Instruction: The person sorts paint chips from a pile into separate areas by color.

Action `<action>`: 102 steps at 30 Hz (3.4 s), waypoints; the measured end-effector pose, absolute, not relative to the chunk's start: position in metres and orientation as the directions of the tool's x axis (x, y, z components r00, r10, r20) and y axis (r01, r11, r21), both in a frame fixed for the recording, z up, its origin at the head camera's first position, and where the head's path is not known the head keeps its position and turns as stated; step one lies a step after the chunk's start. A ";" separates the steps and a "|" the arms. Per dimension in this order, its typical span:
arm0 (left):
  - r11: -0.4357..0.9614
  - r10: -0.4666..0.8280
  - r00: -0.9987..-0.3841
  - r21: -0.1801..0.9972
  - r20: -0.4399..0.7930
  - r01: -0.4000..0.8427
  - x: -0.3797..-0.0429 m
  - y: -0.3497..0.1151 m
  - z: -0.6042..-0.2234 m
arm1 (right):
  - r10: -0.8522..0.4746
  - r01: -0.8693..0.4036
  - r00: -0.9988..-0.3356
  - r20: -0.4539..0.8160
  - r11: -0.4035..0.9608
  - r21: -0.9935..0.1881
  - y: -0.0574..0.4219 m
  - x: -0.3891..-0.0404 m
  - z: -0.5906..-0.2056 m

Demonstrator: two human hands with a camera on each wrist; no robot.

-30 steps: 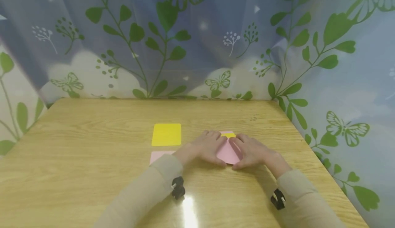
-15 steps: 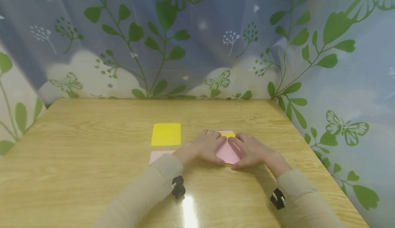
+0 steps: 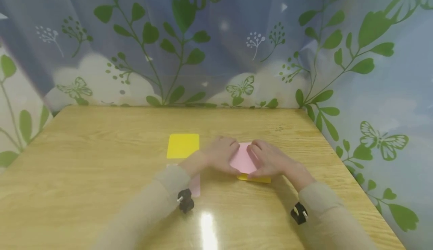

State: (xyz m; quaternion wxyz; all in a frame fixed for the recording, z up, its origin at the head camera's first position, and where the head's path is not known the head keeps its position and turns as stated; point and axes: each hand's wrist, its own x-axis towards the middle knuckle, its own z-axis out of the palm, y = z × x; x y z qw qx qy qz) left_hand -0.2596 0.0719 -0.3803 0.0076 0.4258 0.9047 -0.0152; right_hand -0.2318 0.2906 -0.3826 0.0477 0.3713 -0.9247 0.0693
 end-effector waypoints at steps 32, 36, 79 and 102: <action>0.615 0.781 -0.610 -0.001 0.132 0.788 -0.231 -0.080 -0.378 | -0.770 -0.771 -0.635 0.066 0.636 -0.002 0.151 -0.228 -0.370; 0.611 0.787 -0.599 -0.044 0.149 0.791 -0.222 -0.091 -0.383 | -0.767 -0.766 -0.642 0.014 0.642 0.026 0.140 -0.220 -0.372; 0.625 0.776 -0.626 0.043 0.075 0.780 -0.207 -0.107 -0.404 | -0.784 -0.784 -0.606 -0.138 0.617 -0.065 0.128 -0.213 -0.379; 0.620 0.784 -0.618 -0.122 0.060 0.775 -0.241 -0.010 -0.373 | -0.635 -0.639 -0.765 0.108 0.769 -0.003 0.253 -0.227 -0.374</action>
